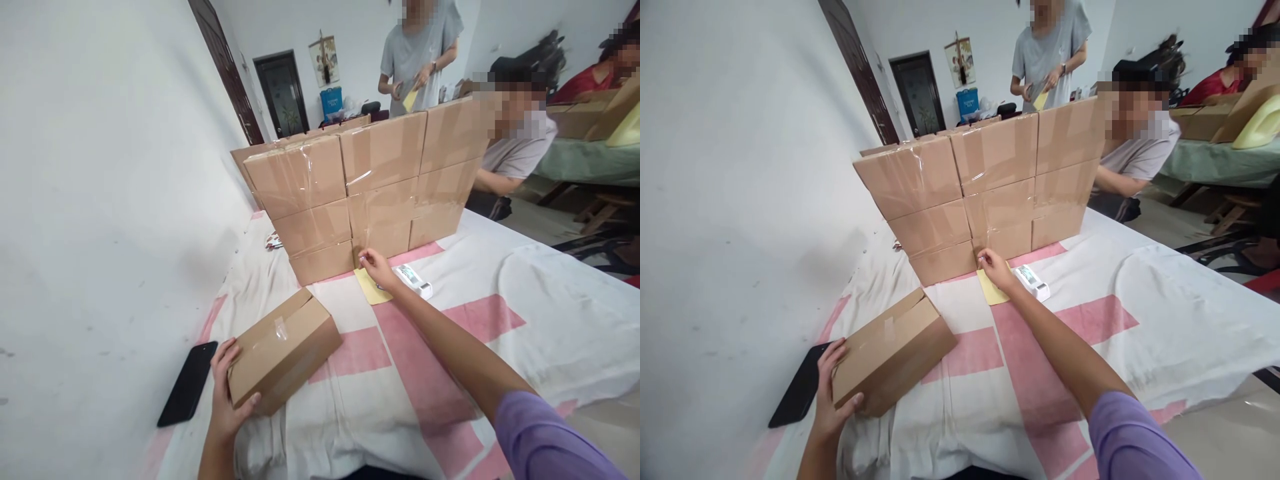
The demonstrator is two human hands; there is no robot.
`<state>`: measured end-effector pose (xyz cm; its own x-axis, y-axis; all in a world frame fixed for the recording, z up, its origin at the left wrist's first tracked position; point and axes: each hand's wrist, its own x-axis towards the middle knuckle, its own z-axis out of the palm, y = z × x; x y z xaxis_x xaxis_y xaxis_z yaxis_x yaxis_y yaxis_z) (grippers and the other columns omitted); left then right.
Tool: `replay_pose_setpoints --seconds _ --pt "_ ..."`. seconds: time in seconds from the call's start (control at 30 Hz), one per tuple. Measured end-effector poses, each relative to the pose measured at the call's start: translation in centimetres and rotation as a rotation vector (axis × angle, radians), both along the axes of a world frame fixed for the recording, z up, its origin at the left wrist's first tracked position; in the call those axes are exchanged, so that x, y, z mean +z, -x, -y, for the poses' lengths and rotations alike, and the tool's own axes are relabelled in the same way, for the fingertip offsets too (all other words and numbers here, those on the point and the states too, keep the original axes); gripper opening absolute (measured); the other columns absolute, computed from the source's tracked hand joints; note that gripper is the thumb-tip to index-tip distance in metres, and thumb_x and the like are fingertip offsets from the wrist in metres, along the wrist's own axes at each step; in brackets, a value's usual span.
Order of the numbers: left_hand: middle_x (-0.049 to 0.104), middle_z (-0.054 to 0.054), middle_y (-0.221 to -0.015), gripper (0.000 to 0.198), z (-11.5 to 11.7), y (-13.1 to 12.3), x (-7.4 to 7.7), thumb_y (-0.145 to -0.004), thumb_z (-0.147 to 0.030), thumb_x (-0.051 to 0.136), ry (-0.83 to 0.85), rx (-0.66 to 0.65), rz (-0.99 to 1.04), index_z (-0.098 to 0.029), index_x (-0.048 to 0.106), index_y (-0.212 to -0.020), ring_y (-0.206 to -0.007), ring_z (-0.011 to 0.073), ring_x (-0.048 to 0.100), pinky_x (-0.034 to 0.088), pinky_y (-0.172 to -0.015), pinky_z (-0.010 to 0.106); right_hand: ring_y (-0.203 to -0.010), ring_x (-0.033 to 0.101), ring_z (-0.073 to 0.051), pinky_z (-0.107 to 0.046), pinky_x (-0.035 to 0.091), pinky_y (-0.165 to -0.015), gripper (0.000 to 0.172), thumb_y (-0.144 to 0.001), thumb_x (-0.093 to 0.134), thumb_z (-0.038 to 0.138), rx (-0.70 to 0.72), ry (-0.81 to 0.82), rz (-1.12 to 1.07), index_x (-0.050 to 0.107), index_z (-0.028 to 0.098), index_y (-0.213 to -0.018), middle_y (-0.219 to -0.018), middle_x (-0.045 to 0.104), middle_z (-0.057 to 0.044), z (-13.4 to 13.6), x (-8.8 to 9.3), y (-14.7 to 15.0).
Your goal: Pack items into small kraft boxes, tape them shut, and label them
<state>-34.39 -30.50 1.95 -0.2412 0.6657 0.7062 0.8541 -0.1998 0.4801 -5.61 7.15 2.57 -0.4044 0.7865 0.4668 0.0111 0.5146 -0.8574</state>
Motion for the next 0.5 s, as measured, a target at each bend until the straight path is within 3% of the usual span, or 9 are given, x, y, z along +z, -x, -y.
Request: replay_pose_setpoints --seconds 0.2,0.4,0.5 --pt "0.038 0.016 -0.149 0.072 -1.7 -0.6 0.5 -0.079 -0.062 0.067 0.038 -0.111 0.054 -0.028 0.046 -0.139 -0.141 0.0404 0.038 0.035 -0.112 0.065 -0.044 0.054 -0.009 -0.027 0.044 -0.050 0.033 -0.092 0.061 0.050 0.059 0.156 -0.170 0.051 0.021 -0.101 -0.075 0.054 0.006 6.2 3.2 -2.3" --pt "0.036 0.017 -0.151 0.073 -7.0 -2.9 0.8 -0.082 -0.071 0.057 0.076 -0.250 0.045 -0.027 0.042 -0.139 -0.144 0.0378 0.040 0.041 -0.111 0.059 -0.038 0.033 -0.003 -0.021 0.028 -0.041 0.035 -0.081 0.078 0.044 0.143 0.400 -0.432 0.053 0.022 -0.094 -0.065 0.047 0.011 12.8 4.9 -4.9" --pt "0.032 0.018 -0.157 0.075 -8.4 -3.9 1.8 -0.084 -0.072 0.054 0.148 -0.293 0.009 -0.027 0.040 -0.142 -0.147 0.0369 0.038 0.042 -0.112 0.056 -0.041 0.036 -0.003 -0.021 0.028 -0.043 0.029 -0.085 0.076 0.038 0.145 0.392 -0.481 0.056 0.022 -0.096 -0.069 0.053 0.008 16.1 6.1 -5.0"
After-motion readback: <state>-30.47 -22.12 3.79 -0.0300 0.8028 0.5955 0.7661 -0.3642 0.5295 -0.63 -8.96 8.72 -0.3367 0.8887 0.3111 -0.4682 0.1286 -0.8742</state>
